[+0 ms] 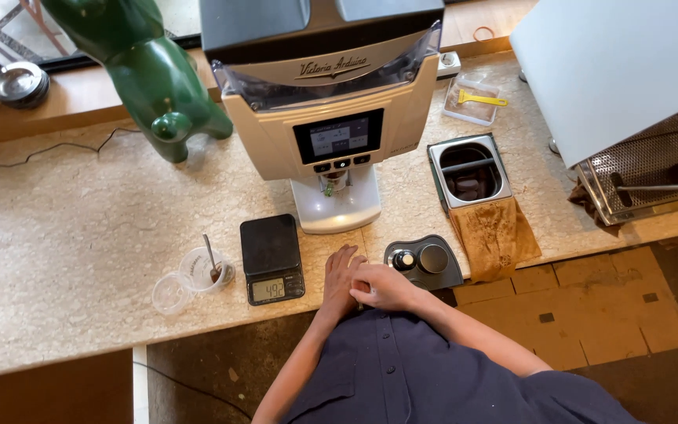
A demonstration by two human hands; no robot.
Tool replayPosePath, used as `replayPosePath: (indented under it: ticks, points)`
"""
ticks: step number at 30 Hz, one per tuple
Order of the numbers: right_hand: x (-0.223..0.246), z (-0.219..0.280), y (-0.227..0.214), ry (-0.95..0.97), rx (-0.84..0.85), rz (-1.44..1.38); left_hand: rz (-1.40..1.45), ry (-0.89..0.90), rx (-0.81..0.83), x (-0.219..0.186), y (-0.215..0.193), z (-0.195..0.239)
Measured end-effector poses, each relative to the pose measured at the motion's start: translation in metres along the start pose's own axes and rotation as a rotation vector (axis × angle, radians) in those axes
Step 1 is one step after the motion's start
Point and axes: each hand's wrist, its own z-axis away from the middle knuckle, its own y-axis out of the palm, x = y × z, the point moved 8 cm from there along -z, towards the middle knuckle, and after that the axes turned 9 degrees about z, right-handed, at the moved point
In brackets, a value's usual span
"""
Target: A barista prepares espresso by grinding beans, weighing the grounds, tamping them into a portafilter, and using an espresso machine.
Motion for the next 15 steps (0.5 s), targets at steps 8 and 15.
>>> replayPosePath:
  ticks: [8,15]
  points:
    - [-0.098,0.036,0.043,0.491,0.324,0.075,-0.088,0.076,-0.042,-0.012,0.011,-0.006]
    - [-0.112,0.05,0.054,0.563,0.533,0.154,-0.034,0.032,-0.039,-0.012,0.004,-0.008]
